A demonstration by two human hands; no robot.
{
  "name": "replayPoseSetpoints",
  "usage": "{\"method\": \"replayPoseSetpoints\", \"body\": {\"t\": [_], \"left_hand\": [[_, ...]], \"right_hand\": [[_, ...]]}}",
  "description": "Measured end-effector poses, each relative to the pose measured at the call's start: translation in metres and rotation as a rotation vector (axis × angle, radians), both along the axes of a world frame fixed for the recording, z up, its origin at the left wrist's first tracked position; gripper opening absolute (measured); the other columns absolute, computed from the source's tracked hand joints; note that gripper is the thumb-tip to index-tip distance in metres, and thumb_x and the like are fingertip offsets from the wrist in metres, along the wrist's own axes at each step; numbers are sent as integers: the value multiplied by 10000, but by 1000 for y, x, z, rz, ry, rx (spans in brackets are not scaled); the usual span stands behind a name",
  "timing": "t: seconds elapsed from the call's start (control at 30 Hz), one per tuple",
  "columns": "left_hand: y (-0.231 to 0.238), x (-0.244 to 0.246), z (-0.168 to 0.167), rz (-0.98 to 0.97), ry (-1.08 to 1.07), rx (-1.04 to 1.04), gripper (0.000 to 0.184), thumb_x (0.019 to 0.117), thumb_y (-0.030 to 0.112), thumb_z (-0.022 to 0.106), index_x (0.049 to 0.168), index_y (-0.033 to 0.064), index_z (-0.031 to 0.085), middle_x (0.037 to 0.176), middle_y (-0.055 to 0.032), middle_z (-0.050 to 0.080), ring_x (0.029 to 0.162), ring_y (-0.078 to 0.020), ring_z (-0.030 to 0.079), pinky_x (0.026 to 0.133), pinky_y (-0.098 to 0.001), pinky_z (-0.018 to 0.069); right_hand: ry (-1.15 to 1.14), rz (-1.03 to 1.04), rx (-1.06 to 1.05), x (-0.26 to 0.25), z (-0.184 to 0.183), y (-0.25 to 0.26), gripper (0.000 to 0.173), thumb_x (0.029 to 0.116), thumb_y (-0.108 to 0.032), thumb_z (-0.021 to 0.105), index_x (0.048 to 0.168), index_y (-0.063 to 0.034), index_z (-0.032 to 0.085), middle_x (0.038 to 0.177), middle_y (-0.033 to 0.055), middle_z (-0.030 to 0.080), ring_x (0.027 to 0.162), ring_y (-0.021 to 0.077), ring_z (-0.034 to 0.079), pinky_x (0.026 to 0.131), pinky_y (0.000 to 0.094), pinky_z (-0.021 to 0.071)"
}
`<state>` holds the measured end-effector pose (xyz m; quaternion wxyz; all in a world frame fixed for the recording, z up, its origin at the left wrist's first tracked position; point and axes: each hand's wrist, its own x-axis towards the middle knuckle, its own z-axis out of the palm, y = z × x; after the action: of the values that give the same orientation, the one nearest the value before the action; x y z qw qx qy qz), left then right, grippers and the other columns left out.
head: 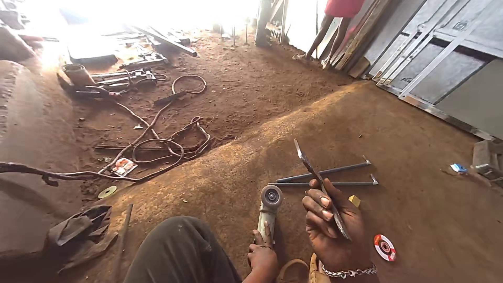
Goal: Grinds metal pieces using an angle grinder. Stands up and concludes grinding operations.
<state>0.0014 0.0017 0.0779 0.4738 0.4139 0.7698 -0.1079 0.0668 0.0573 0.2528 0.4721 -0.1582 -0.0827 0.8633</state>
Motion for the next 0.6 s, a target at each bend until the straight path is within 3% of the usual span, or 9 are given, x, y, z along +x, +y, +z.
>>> {"method": "replayPoseSetpoints", "body": {"t": [0.07, 0.1, 0.3, 0.37, 0.43, 0.47, 0.5, 0.53, 0.6], "left_hand": [[6, -6, 63, 0, -82, -33, 938, 1018, 133, 588, 1652, 111, -103, 1714, -263, 7, 1488, -504, 327, 1121, -620, 382], [7, -6, 76, -9, -83, -30, 911, 1027, 114, 566, 1651, 92, -98, 1712, -269, 21, 1487, -500, 334, 1120, -611, 388], [7, -6, 88, -59, -67, -34, 965, 990, 155, 644, 1654, 64, -51, 1702, -291, 51, 1454, -513, 375, 1091, -604, 422], [8, -7, 76, -80, -56, -42, 933, 1031, 154, 571, 1644, 90, -129, 1700, -301, -19, 1420, -529, 411, 1086, -599, 425], [2, 15, 19, -33, 206, 73, 862, 1050, 88, 413, 1628, 185, -219, 1696, -303, 18, 1309, -520, 524, 1008, -604, 486], [-8, 36, -33, 54, 537, 334, 815, 981, 56, 385, 1681, 235, 8, 1640, -263, 299, 1099, -485, 647, 848, -602, 545], [-8, 34, -31, 56, 501, 300, 768, 1005, 56, 359, 1682, 222, 35, 1646, -264, 288, 1130, -478, 638, 871, -594, 539], [3, 12, 15, -11, 176, 25, 708, 1089, 81, 322, 1658, 146, -93, 1699, -291, 50, 1358, -487, 496, 1048, -575, 461], [10, -10, 65, 1, -69, -109, 573, 1096, 108, 409, 1614, -23, 203, 1675, -301, 173, 1452, -456, 410, 1140, -533, 396]], "right_hand": [[22, 14, 16, 1, 3, -1, 314, 1077, -218, 439, 1042, 20, 640, 630, 23, 560, 456, 65, 552, 423, 168, 476], [31, 19, 22, 2, 3, -1, 308, 1074, -217, 448, 1043, 23, 640, 632, 24, 561, 458, 67, 554, 424, 169, 478], [-92, -58, 51, -4, 3, -3, 314, 1089, -218, 427, 1042, 14, 633, 648, 37, 562, 469, 77, 557, 431, 183, 484], [-197, -112, 109, -7, 0, -5, 308, 1093, -218, 426, 1050, 7, 633, 661, 50, 572, 489, 85, 571, 438, 200, 489], [-306, -167, 205, -10, -4, -6, 302, 1093, -205, 429, 1066, 20, 629, 672, 79, 589, 513, 109, 595, 459, 226, 515], [-364, -198, 266, -11, -5, -6, 300, 1093, -199, 428, 1076, 29, 621, 675, 102, 601, 524, 122, 608, 473, 240, 531], [-423, -226, 320, -13, -6, -6, 297, 1092, -197, 430, 1084, 34, 617, 678, 119, 614, 531, 134, 626, 480, 250, 547], [-484, -251, 369, -15, -5, -8, 293, 1090, -192, 432, 1095, 35, 616, 683, 129, 622, 538, 143, 640, 488, 258, 563], [-587, -286, 460, -17, -4, -11, 266, 1078, -183, 472, 1094, 26, 636, 705, 149, 641, 559, 158, 655, 511, 268, 581]]}}
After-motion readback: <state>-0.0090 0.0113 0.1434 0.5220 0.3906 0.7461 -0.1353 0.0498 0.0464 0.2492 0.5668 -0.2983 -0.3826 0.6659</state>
